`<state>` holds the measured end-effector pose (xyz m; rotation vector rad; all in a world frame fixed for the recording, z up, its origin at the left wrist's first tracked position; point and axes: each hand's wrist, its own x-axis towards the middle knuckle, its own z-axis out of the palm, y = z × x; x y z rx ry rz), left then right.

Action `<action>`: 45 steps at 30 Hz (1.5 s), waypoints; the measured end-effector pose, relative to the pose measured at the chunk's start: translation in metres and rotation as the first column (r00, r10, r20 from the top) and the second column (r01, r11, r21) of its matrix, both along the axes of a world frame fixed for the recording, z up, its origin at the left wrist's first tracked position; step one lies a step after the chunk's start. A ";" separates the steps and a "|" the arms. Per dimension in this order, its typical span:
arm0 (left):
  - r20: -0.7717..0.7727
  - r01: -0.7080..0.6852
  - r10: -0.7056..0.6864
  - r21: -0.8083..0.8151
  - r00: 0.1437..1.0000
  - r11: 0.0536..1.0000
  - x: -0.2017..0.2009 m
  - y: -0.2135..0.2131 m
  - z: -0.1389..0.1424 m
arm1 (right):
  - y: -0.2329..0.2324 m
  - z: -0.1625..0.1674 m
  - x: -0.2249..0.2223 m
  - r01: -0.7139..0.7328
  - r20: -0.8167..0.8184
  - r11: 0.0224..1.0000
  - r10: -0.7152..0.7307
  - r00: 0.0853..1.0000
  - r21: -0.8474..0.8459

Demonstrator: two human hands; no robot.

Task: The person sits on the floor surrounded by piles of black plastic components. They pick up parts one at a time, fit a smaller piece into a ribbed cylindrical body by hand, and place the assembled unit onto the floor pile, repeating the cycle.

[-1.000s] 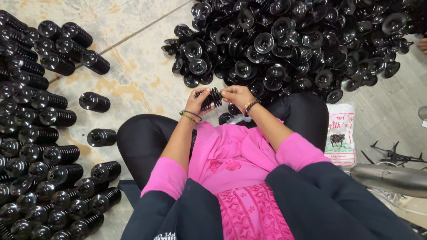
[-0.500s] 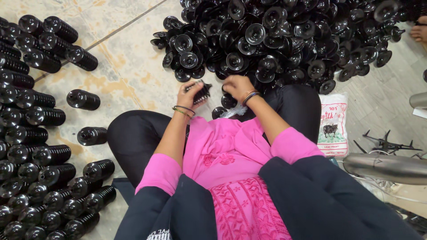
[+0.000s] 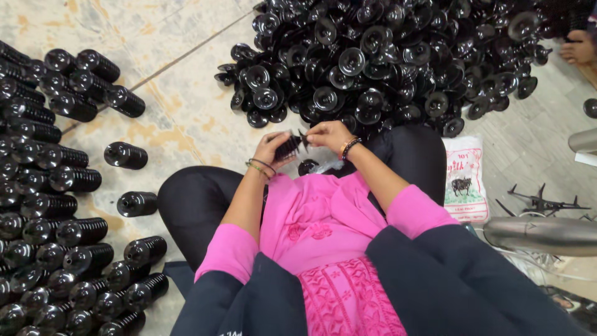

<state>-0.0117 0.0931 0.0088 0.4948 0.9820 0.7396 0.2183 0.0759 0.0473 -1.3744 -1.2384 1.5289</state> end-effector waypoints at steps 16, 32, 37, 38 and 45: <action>0.000 -0.042 0.042 0.168 0.999 0.985 0.009 -0.011 -0.003 | -0.004 -0.018 -0.007 0.077 -0.423 0.972 -0.168 0.891 -0.223; -0.048 -0.265 0.269 0.078 0.962 0.961 0.004 0.002 -0.014 | 0.050 -0.011 0.026 -0.378 0.952 0.875 -0.264 0.153 0.303; -0.120 -0.304 0.303 0.011 0.945 0.953 0.003 0.001 -0.012 | 0.036 -0.004 0.041 -0.026 0.664 0.832 -0.423 0.616 0.554; -0.076 -0.259 0.261 0.029 0.962 0.965 0.002 0.001 -0.012 | 0.033 -0.003 0.042 0.052 0.583 0.824 -0.442 0.682 0.564; -0.031 -0.250 0.252 0.042 0.967 0.967 0.000 0.003 -0.013 | 0.034 -0.006 0.045 0.224 0.472 0.894 -0.402 0.785 0.388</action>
